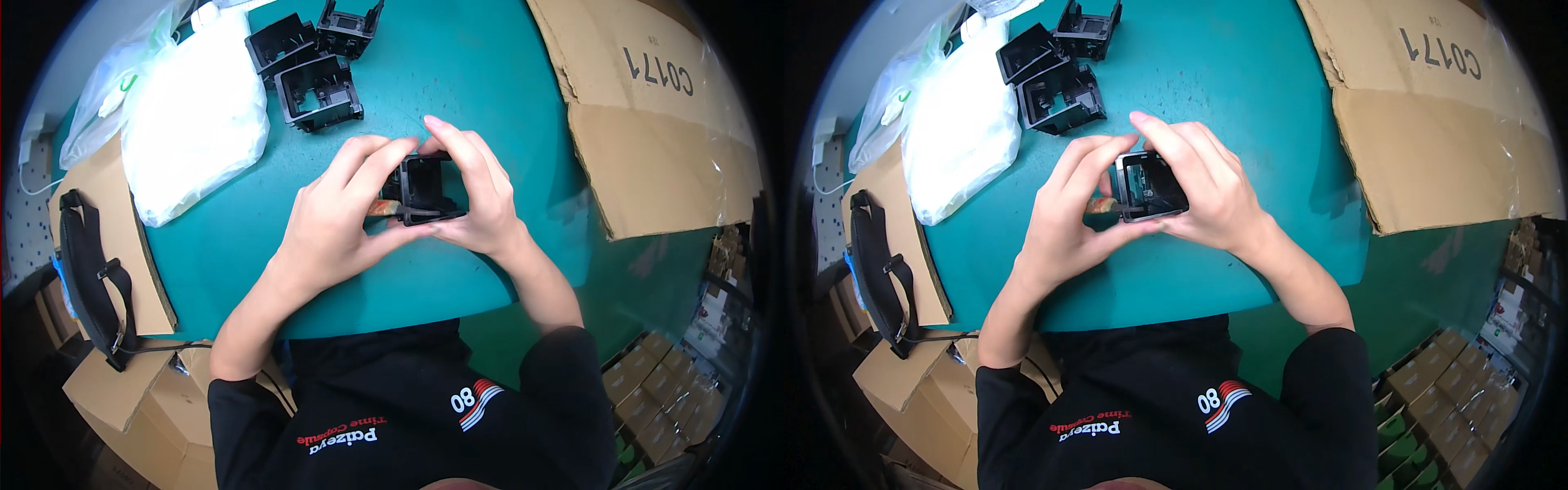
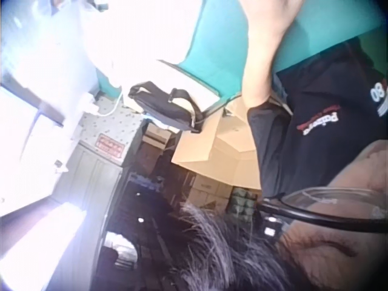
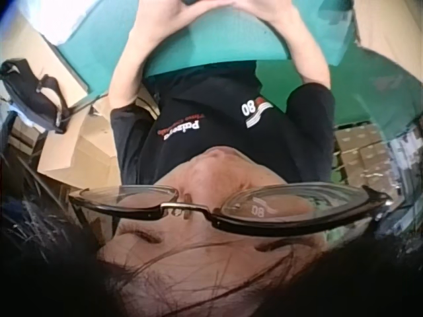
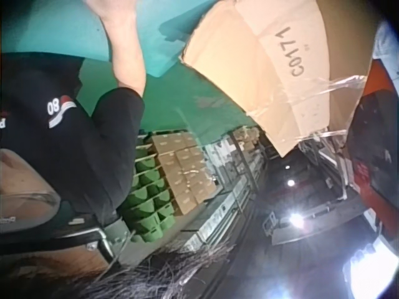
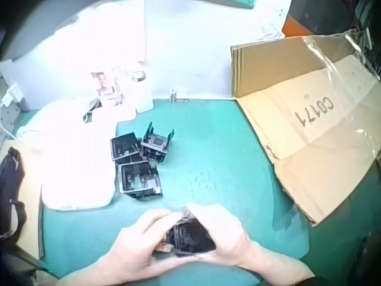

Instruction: The person uses a small metal tool to pry open and separate the casing of small black electronic components on a green workbench. They handle the components one by one, separating the halves and placing them on the table.

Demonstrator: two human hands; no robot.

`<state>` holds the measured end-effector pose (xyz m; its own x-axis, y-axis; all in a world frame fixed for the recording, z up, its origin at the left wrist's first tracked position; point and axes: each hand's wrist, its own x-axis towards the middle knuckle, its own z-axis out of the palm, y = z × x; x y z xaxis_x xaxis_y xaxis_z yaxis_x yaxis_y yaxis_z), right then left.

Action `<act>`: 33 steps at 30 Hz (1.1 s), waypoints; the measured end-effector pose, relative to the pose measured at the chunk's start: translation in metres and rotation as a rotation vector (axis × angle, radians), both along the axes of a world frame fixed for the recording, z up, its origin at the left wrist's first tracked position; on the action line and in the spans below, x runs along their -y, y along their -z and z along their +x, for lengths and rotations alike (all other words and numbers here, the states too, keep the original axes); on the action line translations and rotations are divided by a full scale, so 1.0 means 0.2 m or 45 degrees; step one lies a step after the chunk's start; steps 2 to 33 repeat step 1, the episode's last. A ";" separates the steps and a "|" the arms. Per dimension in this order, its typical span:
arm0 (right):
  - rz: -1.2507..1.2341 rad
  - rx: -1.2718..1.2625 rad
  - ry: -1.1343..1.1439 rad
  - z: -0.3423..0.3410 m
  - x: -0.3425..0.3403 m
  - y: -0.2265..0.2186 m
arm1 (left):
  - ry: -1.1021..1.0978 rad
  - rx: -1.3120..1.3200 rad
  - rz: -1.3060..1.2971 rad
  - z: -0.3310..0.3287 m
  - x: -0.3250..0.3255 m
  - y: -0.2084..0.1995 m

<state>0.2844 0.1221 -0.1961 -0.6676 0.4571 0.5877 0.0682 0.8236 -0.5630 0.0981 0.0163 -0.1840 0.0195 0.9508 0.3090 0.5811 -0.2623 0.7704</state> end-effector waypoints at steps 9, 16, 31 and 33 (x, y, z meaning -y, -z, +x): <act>-0.006 0.000 0.003 0.00 0.00 0.01 | 0.051 0.026 0.013 -0.02 0.00 0.04; -0.006 0.000 0.003 0.00 0.00 0.01 | 0.051 0.026 0.013 -0.02 0.00 0.04; -0.006 0.000 0.003 0.00 0.00 0.01 | 0.051 0.026 0.013 -0.02 0.00 0.04; -0.006 0.000 0.003 0.00 0.00 0.01 | 0.051 0.026 0.013 -0.02 0.00 0.04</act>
